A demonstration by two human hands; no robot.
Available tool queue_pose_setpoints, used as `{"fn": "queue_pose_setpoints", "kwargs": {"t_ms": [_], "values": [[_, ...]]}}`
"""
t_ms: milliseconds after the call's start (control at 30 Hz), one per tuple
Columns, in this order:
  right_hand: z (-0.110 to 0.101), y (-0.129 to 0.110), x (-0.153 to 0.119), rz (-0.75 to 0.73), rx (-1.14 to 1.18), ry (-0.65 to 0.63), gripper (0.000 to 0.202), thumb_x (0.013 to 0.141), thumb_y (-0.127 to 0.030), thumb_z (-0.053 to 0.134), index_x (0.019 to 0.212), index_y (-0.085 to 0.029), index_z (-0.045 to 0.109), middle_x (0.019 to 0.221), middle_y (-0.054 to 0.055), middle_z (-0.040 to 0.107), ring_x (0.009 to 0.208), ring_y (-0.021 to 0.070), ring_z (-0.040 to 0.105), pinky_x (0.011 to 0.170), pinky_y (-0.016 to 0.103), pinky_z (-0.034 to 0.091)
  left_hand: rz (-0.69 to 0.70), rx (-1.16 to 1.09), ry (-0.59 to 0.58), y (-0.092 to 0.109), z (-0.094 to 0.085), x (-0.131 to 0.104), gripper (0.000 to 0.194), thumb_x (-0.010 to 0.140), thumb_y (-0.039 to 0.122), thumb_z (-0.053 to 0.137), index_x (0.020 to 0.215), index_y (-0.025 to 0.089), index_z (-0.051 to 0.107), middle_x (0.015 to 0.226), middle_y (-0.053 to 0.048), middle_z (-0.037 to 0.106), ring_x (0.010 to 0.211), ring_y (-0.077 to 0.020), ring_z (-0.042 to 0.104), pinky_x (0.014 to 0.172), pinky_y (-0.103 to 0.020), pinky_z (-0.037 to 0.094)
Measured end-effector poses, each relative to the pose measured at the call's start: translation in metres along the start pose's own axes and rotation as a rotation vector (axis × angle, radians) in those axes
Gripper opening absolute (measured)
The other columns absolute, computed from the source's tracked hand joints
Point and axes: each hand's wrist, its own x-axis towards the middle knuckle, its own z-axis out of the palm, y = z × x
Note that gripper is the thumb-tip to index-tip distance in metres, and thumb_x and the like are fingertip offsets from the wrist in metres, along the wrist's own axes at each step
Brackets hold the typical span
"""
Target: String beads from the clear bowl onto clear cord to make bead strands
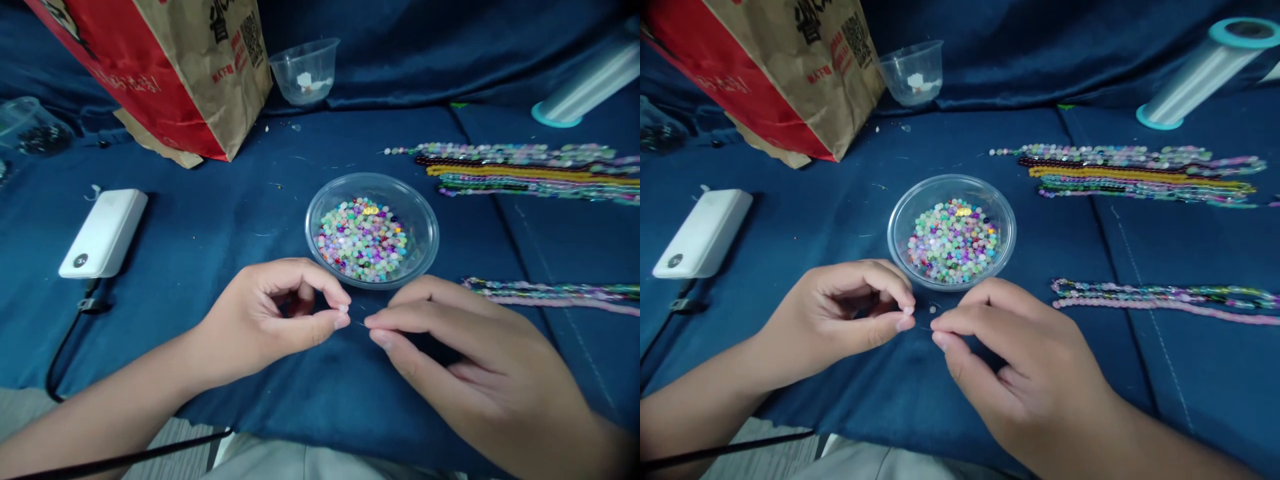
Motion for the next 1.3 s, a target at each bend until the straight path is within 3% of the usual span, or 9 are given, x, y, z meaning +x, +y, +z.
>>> {"fn": "queue_pose_setpoints", "kwargs": {"t_ms": [233,833,967,1133,1300], "values": [[0.0009,-0.0011,0.0003,0.008,-0.015,-0.005,0.022,0.099,-0.011,0.071,0.096,-0.029,0.084,0.089,-0.005,0.079,0.075,0.0067,0.075,0.068,0.016,0.058,-0.124,-0.100,-0.025,-0.0028,-0.0027,-0.0053,0.015,0.091,0.032,0.089,0.098,0.020,0.084,0.087,-0.006,0.075,0.067,-0.0105,0.059,0.057,-0.019,0.046],[0.0026,0.0015,-0.0017,0.029,-0.017,-0.002,0.021,0.100,-0.013,0.071,0.095,-0.029,0.084,0.088,-0.006,0.079,0.075,0.0070,0.074,0.069,0.017,0.057,-0.090,-0.068,-0.038,-0.0031,-0.0007,-0.0026,0.011,0.090,0.030,0.090,0.099,0.024,0.087,0.087,-0.005,0.079,0.067,-0.0120,0.064,0.057,-0.019,0.049],[0.0030,0.0015,-0.0012,0.020,-0.019,-0.005,0.020,0.100,-0.014,0.071,0.096,-0.029,0.084,0.089,-0.005,0.079,0.076,0.0071,0.074,0.069,0.017,0.057,0.003,-0.004,-0.045,-0.0032,-0.0002,-0.0031,0.006,0.093,0.024,0.088,0.098,0.023,0.085,0.090,-0.003,0.080,0.070,-0.0110,0.067,0.060,-0.019,0.052],[0.0055,0.0010,-0.0016,-0.006,-0.021,-0.018,0.022,0.099,-0.010,0.069,0.098,-0.027,0.084,0.088,-0.005,0.078,0.076,0.0065,0.073,0.070,0.016,0.056,0.310,0.157,-0.053,-0.0018,0.0021,-0.0012,0.012,0.094,0.012,0.086,0.104,0.018,0.085,0.099,-0.002,0.078,0.073,-0.0071,0.065,0.063,-0.018,0.054],[0.0075,0.0016,-0.0053,-0.033,-0.034,-0.051,0.023,0.100,-0.008,0.067,0.096,-0.025,0.082,0.088,-0.004,0.076,0.076,0.0072,0.070,0.071,0.018,0.054,0.356,0.244,-0.081,-0.0036,0.0034,-0.0018,0.013,0.096,0.015,0.087,0.109,0.018,0.085,0.106,-0.003,0.080,0.087,-0.0100,0.077,0.076,-0.018,0.062]]}}
